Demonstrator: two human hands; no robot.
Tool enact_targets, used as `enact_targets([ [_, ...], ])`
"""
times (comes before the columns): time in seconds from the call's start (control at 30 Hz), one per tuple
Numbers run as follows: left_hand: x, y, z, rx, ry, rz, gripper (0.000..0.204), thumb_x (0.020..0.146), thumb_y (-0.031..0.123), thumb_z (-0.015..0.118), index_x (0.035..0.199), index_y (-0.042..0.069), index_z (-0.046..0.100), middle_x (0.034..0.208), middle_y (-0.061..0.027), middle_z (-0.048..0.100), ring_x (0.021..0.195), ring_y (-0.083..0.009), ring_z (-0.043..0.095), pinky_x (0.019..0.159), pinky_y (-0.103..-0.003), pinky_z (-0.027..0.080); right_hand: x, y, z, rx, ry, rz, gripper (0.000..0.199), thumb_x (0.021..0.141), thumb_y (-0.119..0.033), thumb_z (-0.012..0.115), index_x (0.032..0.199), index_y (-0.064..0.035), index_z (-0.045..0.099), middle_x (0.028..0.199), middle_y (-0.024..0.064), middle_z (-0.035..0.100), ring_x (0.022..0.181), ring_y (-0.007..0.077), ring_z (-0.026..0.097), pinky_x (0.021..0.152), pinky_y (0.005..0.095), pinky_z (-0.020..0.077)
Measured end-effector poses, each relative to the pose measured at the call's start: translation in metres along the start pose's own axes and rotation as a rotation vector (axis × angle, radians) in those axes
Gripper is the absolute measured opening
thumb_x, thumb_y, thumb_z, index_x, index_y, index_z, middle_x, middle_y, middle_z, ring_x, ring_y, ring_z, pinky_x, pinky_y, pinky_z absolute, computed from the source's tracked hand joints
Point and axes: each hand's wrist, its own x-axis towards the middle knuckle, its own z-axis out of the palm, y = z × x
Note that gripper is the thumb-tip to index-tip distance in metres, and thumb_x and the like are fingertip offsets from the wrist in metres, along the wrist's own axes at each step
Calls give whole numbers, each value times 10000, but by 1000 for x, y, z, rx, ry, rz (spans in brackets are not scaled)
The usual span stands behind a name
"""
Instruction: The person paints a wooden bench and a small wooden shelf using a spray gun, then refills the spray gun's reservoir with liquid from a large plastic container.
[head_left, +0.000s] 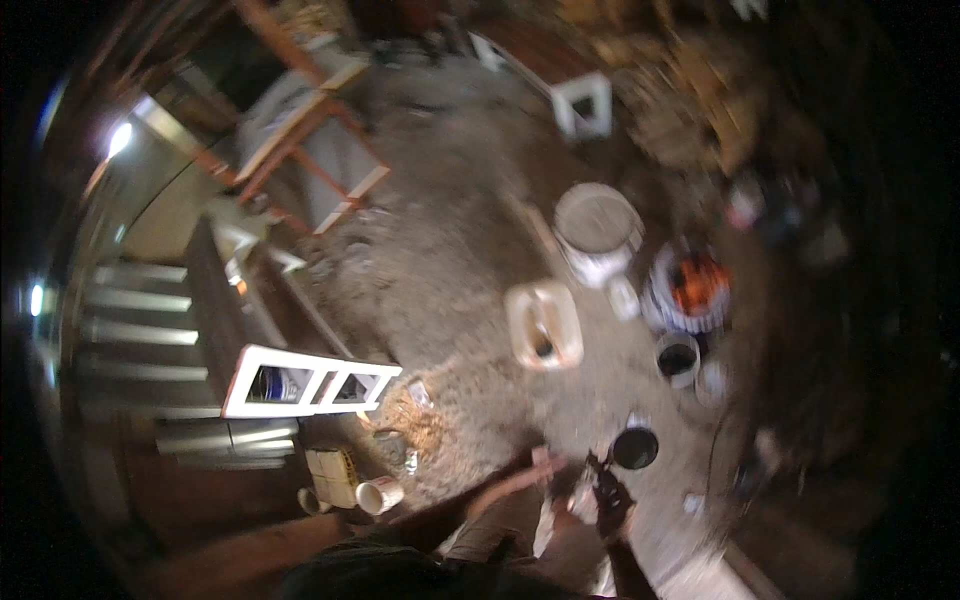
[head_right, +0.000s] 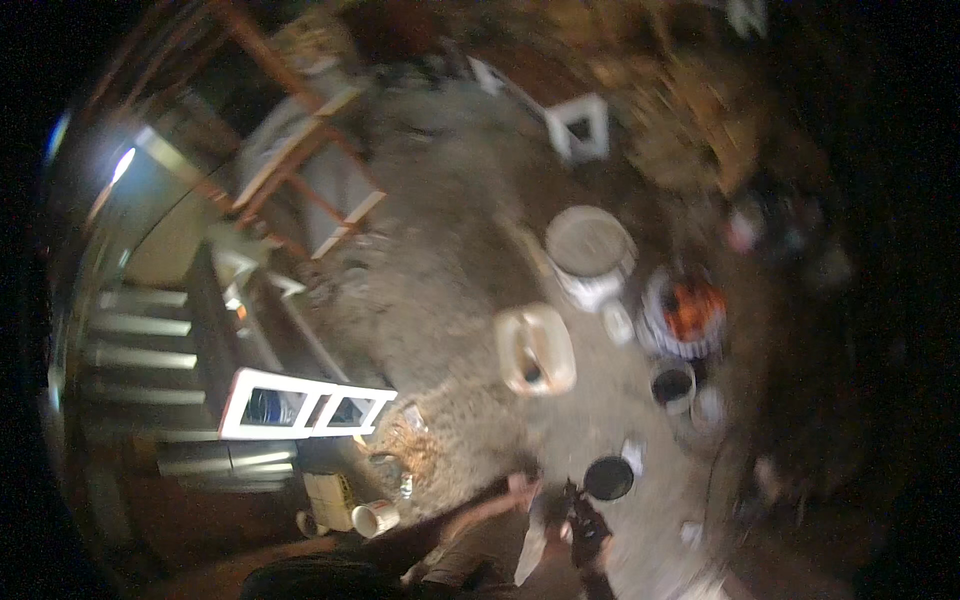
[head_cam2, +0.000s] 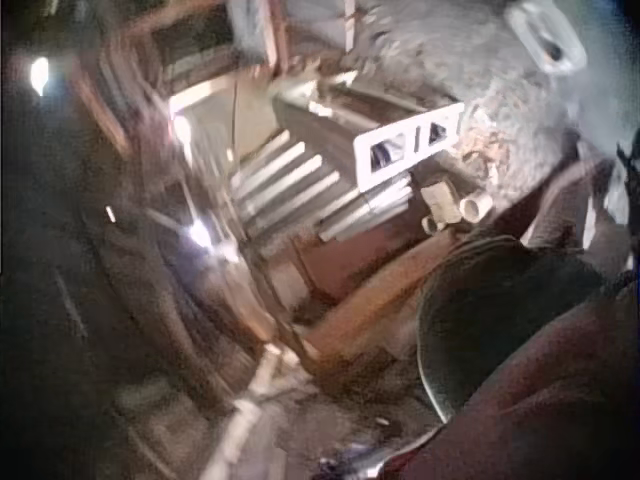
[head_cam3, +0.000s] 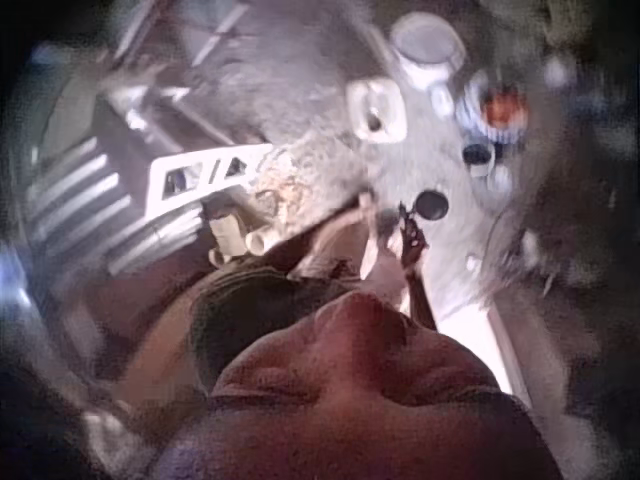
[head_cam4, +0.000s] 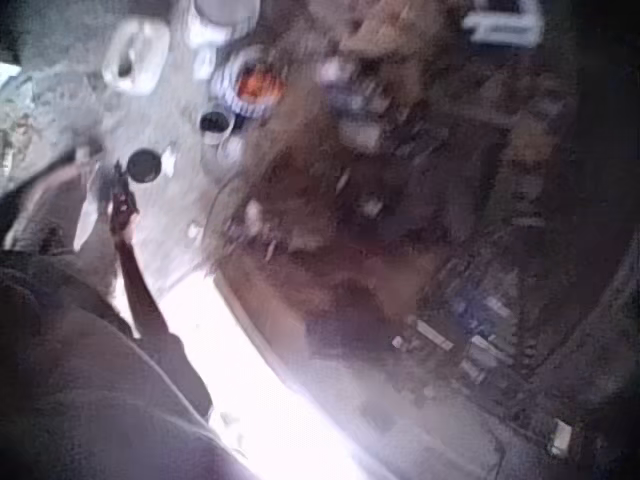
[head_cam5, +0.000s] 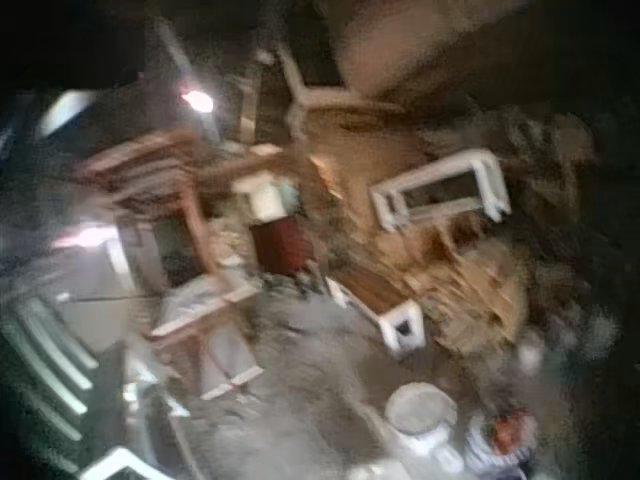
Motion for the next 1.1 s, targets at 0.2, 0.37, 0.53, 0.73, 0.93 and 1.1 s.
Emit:
enact_targets([
  [0.2,-112,137,-29,-536,226,230,550,979,529,593,1231,41,623,1131,-47,613,1034,-180,614,891,-350,518,51,-89,134,-79,-507,-235,716,984,-607,454,1276,27,617,1325,97,618,1098,168,545,975,322,427],
  [0.37,-169,209,-121,-792,392,430,535,974,526,600,1209,45,624,1117,-46,621,1044,-180,617,875,-359,522,91,-172,263,-559,-742,-574,676,966,-581,513,1277,9,626,1316,109,626,1121,196,556,986,338,431],
  [0.53,-233,218,-212,-922,591,560,521,968,523,607,1186,49,625,1103,-44,628,1054,-180,621,859,-367,527,104,-207,397,-716,-950,-838,642,948,-555,572,1278,-8,636,1308,121,633,1145,223,568,998,354,435],
  [0.73,-310,223,-335,-1004,778,553,427,944,475,659,1091,78,597,1078,-66,637,1061,-208,630,861,-418,524,138,-237,535,-808,-1010,-1216,608,926,-524,642,1279,-29,647,1297,135,642,1173,256,581,1011,373,439],
  [0.93,-304,193,-470,-1083,1018,440,437,924,445,699,1115,82,550,1041,-119,630,1079,-271,642,931,-499,484,301,-257,638,-746,-982,-1063,371,809,-356,828,1047,-86,739,1077,97,699,1001,282,645,926,421,491],
  [1.1,-277,176,-541,-734,1364,677,408,943,-67,575,1337,29,531,1082,-82,497,1025,-224,632,871,-360,564,563,-361,811,-865,-569,-1375,250,918,-227,667,1059,-22,650,1000,179,649,880,373,611,724,480,504],
])
